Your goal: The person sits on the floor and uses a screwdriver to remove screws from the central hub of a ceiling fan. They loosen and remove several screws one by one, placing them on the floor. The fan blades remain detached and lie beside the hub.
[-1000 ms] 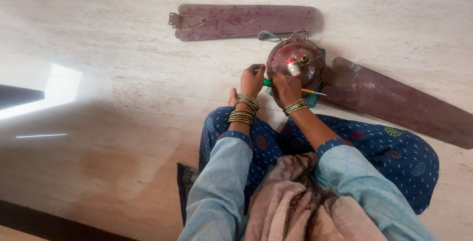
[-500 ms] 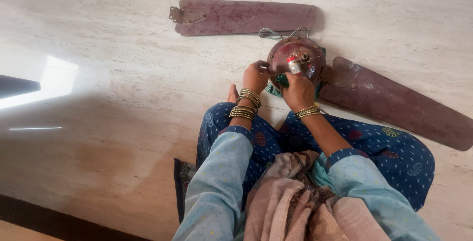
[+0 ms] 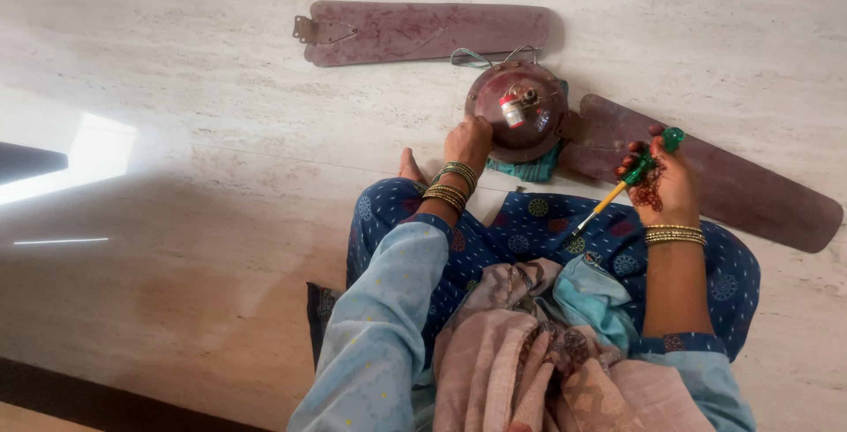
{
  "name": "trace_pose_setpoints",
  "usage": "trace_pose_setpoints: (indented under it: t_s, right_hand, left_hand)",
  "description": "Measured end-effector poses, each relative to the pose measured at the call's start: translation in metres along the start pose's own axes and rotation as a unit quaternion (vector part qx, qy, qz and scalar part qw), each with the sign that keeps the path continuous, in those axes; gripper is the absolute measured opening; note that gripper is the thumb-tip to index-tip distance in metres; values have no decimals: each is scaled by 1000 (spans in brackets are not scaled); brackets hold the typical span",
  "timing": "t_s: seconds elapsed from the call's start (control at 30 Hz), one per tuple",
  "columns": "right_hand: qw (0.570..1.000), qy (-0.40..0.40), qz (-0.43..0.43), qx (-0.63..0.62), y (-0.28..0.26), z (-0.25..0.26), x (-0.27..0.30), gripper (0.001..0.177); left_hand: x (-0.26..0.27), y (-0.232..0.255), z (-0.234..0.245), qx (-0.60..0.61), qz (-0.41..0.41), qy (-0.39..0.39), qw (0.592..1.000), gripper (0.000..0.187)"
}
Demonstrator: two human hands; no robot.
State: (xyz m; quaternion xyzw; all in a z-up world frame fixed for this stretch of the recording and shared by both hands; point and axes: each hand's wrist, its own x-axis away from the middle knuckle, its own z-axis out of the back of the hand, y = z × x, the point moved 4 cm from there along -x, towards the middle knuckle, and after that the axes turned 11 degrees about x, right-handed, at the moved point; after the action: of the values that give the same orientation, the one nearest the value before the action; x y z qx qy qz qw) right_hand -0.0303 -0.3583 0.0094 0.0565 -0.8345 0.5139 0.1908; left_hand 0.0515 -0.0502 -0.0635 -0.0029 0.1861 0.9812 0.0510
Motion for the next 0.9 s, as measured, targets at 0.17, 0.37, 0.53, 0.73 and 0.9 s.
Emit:
trace_pose_setpoints:
  t_s: [0.17,0.37,0.53,0.73,0.9]
  right_hand:
    - [995,28,-9,-94,20,32,-4,11]
    - [992,57,-7,-109,30,49,-6,15]
    - [996,73,-46,-24,43,45,-1,22]
    - [996,71,-49,-13,41,34,2,20]
    - [996,76,-53,6,42,30,8,20]
  left_hand:
    - [4,-4,13,51,49,25,997,19]
    - [13,3,17,39,-37,1,999,8]
    - [9,-4,-4,11,-25,-24,999,11]
    - [6,-1,-20,-139,-113,27,983,10]
    - [2,-10,-38,-256,-106,-18,961,13]
